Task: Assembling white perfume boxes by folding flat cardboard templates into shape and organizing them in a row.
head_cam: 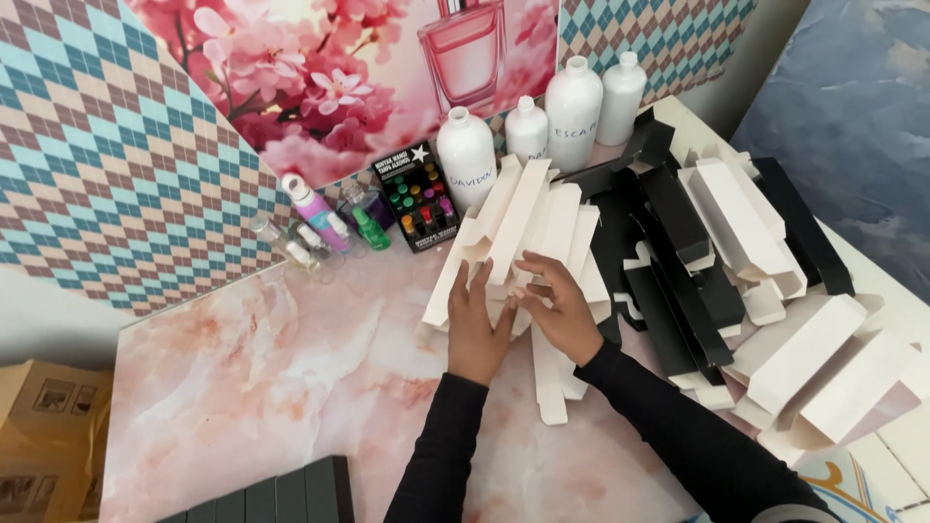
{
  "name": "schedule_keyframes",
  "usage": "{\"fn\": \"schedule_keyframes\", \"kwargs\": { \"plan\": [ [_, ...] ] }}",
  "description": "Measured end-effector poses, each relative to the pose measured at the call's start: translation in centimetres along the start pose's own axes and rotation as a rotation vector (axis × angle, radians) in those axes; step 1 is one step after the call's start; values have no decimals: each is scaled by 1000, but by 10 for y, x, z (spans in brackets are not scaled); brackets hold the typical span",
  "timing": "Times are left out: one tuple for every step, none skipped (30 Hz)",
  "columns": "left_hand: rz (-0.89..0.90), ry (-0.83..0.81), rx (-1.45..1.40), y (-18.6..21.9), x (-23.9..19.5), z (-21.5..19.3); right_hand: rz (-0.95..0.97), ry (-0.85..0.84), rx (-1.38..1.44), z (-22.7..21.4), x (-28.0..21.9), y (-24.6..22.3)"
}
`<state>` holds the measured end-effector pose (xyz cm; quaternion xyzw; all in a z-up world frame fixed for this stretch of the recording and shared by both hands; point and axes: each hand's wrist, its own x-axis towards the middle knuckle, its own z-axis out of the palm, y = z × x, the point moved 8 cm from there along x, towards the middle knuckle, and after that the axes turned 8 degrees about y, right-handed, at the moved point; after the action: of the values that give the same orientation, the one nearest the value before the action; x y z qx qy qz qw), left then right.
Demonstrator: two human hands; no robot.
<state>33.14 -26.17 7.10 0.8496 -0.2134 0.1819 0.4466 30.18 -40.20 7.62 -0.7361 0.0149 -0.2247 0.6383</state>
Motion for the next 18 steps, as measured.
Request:
{"fn": "schedule_keyframes", "kwargs": {
  "plan": [
    [5,1,-1,-5,5,6,-4,3,0,1,4,-4],
    [-53,-30,-51,-14,9,14,66,0,41,2,7,-3],
    [-111,-61,-102,-23,13,23,135,-4,83,3,10,-2],
    [-109,-62,-102,-26,16,29,134,-1,83,4,12,4],
    [-135,-40,-103,-32,18,34,174,-2,135,6,12,11],
    [-164,-20,-103,-37,19,38,218,-3,186,8,11,19],
    [-165,-24,-103,-41,18,43,221,0,186,8,12,24],
    [-143,32,-94,-42,18,43,240,6,222,8,11,29],
    [-121,88,-84,-44,17,42,259,13,257,8,11,34],
    [-123,85,-87,-36,16,39,261,16,255,7,11,37],
    [-78,113,-66,-25,15,33,249,36,287,6,10,38],
    [-34,145,-44,-14,14,26,236,54,319,4,10,39],
    [-36,145,-45,-6,8,21,237,53,317,2,8,26],
    [52,187,-6,10,2,10,233,88,379,-2,6,11],
    [139,229,33,25,-5,0,229,123,441,-5,4,-4],
    [138,232,35,31,-17,-10,229,119,442,-7,2,0],
    [210,223,52,43,-30,-19,254,162,489,-12,0,6],
    [280,213,69,54,-45,-27,280,204,536,-17,-3,12]
  ]
}}
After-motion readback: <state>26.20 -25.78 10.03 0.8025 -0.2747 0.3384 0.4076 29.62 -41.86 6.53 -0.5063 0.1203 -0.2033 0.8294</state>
